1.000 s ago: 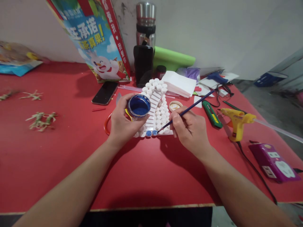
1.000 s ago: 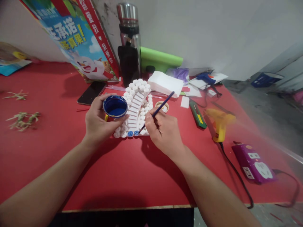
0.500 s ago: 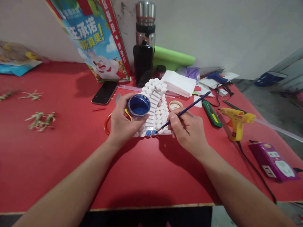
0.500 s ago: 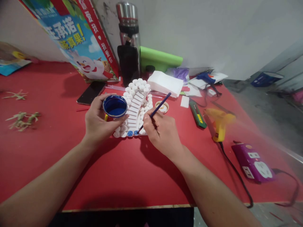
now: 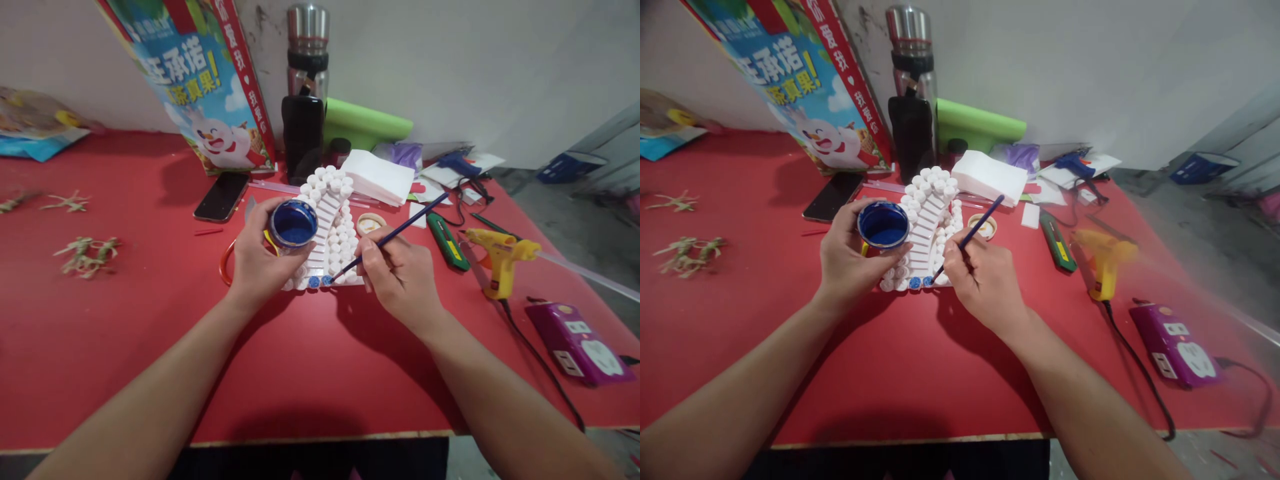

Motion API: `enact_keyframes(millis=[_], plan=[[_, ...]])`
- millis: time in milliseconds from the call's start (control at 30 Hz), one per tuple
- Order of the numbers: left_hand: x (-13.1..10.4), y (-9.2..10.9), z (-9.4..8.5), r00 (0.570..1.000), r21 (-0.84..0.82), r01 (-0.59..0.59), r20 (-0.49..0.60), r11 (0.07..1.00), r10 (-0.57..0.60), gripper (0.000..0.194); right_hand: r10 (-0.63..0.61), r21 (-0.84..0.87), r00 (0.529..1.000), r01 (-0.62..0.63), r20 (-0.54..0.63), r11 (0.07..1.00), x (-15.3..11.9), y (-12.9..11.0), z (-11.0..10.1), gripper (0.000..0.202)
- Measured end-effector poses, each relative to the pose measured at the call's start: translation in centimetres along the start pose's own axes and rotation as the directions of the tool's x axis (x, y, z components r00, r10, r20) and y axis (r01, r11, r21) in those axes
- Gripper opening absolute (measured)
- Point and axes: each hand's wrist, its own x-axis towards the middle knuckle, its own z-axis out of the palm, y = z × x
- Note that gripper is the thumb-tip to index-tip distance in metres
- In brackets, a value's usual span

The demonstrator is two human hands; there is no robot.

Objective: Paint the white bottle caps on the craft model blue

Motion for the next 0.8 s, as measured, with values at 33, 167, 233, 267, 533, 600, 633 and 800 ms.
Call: enact_keyframes(millis=[33,167,233,267,533,600,633,800], plan=[[0.0,0.0,0.0,1.000,0.005,0.008,0.004,1.000,-0.008,0.064,0.008,0.008,1.000,-0.008,-0.012,1.000,0.0,0.0,-0.1,0.030],[0.1,0.1,-0.3,1.000,0.014,0.017,0.003,1.000,-0.017,0.063,0.084,0.140,0.982,-0.060,-0.172,0.988,0.3,0.2,-0.5,0.035],[0.1,0.2,-0.4,1.000,0.021,0.023,-0.017,1.000,-0.023,0.063,0.141,0.238,0.956,-0.079,-0.258,0.968,0.6,0.3,-0.9,0.035],[0.1,0.2,-0.5,0.999,0.024,0.028,-0.028,0.999,-0.027,0.063,0.165,0.278,0.946,-0.085,-0.280,0.957,0.7,0.4,-1.0,0.034],[-0.2,-0.3,-0.7,0.997,0.025,0.066,-0.044,0.997,-0.065,0.068,0.222,0.309,0.942,-0.139,-0.252,0.941,1.2,0.5,-1.2,0.038],[-0.2,-0.3,-0.7,0.995,0.031,0.084,-0.051,0.996,-0.082,0.068,0.227,0.305,0.944,-0.149,-0.240,0.941,1.2,0.5,-0.9,0.041],[-0.2,-0.3,-0.7,0.995,0.030,0.089,-0.052,0.996,-0.087,0.069,0.231,0.306,0.945,-0.154,-0.232,0.940,1.2,0.6,-0.8,0.042],[-0.2,0.0,-0.8,0.995,0.016,0.083,-0.048,0.996,-0.082,0.068,0.220,0.304,0.949,-0.147,-0.224,0.941,1.3,0.8,-0.7,0.045]])
